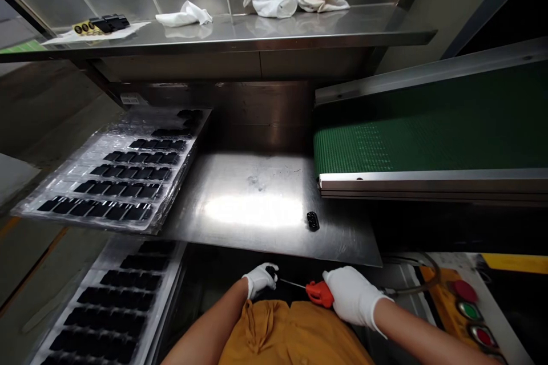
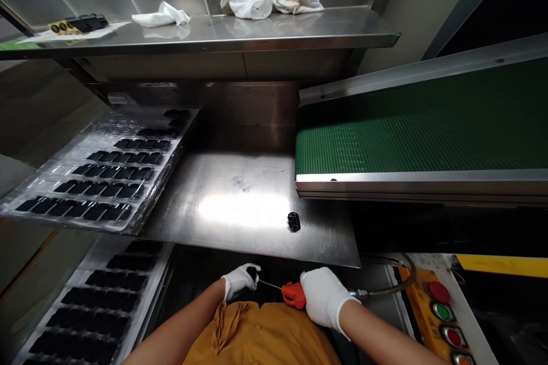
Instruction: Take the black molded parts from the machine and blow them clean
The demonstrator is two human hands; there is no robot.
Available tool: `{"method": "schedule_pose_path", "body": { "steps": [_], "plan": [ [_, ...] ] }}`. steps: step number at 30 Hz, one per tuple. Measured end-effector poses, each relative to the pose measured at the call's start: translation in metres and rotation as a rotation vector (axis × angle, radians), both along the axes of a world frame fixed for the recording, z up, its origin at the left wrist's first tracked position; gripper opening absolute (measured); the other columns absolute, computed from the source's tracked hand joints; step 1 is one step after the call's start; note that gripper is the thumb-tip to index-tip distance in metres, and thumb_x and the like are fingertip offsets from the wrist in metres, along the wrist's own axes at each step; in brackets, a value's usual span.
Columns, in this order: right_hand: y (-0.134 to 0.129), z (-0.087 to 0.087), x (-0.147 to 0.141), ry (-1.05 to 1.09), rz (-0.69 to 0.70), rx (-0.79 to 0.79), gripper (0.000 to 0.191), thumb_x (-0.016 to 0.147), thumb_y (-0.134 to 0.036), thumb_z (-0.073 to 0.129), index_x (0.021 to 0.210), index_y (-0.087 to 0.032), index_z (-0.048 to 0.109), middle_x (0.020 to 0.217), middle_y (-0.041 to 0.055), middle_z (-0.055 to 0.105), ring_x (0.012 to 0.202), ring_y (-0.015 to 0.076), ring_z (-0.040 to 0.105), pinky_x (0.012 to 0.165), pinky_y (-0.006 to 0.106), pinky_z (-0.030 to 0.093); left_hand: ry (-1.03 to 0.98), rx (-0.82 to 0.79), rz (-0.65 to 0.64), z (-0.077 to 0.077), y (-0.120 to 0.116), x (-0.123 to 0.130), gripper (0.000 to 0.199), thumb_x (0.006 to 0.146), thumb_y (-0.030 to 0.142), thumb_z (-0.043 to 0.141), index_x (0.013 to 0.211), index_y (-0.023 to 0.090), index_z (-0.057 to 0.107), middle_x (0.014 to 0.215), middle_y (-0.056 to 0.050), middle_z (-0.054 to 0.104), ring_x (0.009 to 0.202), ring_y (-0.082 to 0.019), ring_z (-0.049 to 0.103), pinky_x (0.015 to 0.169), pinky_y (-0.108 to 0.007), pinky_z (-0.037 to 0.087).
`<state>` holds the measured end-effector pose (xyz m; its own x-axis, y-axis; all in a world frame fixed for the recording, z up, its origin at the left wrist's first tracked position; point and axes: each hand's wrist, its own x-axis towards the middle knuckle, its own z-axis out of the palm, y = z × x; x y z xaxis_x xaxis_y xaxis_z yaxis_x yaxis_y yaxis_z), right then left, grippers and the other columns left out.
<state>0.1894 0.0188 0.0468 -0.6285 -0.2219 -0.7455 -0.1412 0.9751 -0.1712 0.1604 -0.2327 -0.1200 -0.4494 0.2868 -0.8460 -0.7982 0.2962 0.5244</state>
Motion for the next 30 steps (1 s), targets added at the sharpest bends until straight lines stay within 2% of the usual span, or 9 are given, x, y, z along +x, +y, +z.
{"method": "schedule_pose_path", "body": {
  "steps": [3, 7, 10, 13, 18, 22, 26, 30],
  "plan": [
    [0.0, 0.003, -0.003, -0.01, -0.018, -0.012, 0.029, 0.072, -0.017, 0.053, 0.097, -0.015, 0.067, 0.09, 0.0162, 0.073, 0.088, 0.0378, 0.07, 0.073, 0.042, 0.05, 0.005, -0.005, -0.019, 0.001, 0.002, -0.002, 0.049, 0.042, -0.005, 0.058, 0.087, 0.016, 0.058, 0.064, 0.005, 0.056, 0.06, -0.01, 0.05, 0.056, -0.022, 0.034],
    [-0.001, 0.003, -0.004, -0.015, -0.013, 0.004, 0.029, 0.071, -0.017, 0.054, 0.096, -0.014, 0.068, 0.091, 0.0167, 0.073, 0.088, 0.0384, 0.07, 0.073, 0.043, 0.051, 0.022, -0.024, -0.086, 0.005, 0.004, -0.006, 0.044, 0.045, -0.002, 0.059, 0.085, 0.017, 0.056, 0.063, 0.006, 0.054, 0.059, -0.01, 0.049, 0.056, -0.022, 0.035],
    [0.0, 0.003, -0.004, -0.029, 0.023, 0.001, 0.03, 0.07, -0.016, 0.054, 0.096, -0.014, 0.069, 0.091, 0.0171, 0.073, 0.089, 0.039, 0.069, 0.073, 0.043, 0.051, 0.066, -0.065, -0.175, 0.006, 0.006, -0.009, 0.039, 0.048, 0.0, 0.058, 0.083, 0.017, 0.055, 0.06, 0.007, 0.051, 0.055, -0.01, 0.045, 0.054, -0.023, 0.034],
    [0.0, 0.005, -0.005, -0.046, 0.028, -0.008, 0.029, 0.069, -0.017, 0.055, 0.094, -0.015, 0.07, 0.091, 0.0166, 0.073, 0.089, 0.0394, 0.069, 0.073, 0.043, 0.051, 0.157, -0.134, -0.3, 0.005, 0.008, -0.01, 0.037, 0.045, -0.004, 0.055, 0.076, 0.016, 0.057, 0.06, 0.006, 0.051, 0.057, -0.01, 0.045, 0.055, -0.023, 0.035],
    [0.003, 0.01, -0.013, -0.024, 0.002, -0.021, 0.027, 0.068, -0.017, 0.056, 0.09, -0.015, 0.072, 0.089, 0.0162, 0.074, 0.086, 0.039, 0.07, 0.07, 0.042, 0.051, 0.36, -0.237, -0.489, 0.005, 0.007, -0.005, 0.057, 0.042, -0.009, 0.051, 0.092, 0.015, 0.063, 0.082, 0.0, 0.06, 0.079, -0.016, 0.055, 0.074, -0.026, 0.044],
    [0.009, 0.006, -0.015, -0.051, 0.006, 0.031, 0.03, 0.064, -0.015, 0.057, 0.089, -0.012, 0.073, 0.09, 0.0194, 0.074, 0.086, 0.04, 0.07, 0.068, 0.042, 0.05, 0.507, -0.276, -0.629, 0.009, 0.002, -0.006, 0.055, 0.046, -0.006, 0.056, 0.096, 0.016, 0.065, 0.09, -0.004, 0.065, 0.085, -0.02, 0.058, 0.081, -0.03, 0.045],
    [0.013, 0.002, -0.012, -0.126, -0.002, -0.038, 0.032, 0.062, -0.017, 0.058, 0.09, -0.014, 0.074, 0.093, 0.0188, 0.074, 0.088, 0.0388, 0.07, 0.067, 0.04, 0.049, 0.607, -0.239, -0.748, 0.011, -0.001, -0.01, 0.06, 0.049, 0.0, 0.062, 0.106, 0.02, 0.066, 0.104, -0.006, 0.067, 0.096, -0.023, 0.06, 0.093, -0.032, 0.044],
    [0.013, 0.004, -0.012, -0.086, -0.029, -0.028, 0.031, 0.064, -0.019, 0.058, 0.091, -0.014, 0.073, 0.093, 0.0187, 0.074, 0.086, 0.0372, 0.07, 0.067, 0.039, 0.047, 0.636, -0.245, -0.794, 0.01, -0.003, -0.012, 0.065, 0.051, 0.003, 0.064, 0.113, 0.021, 0.065, 0.108, -0.008, 0.067, 0.101, -0.027, 0.06, 0.098, -0.037, 0.043]
  ]
}}
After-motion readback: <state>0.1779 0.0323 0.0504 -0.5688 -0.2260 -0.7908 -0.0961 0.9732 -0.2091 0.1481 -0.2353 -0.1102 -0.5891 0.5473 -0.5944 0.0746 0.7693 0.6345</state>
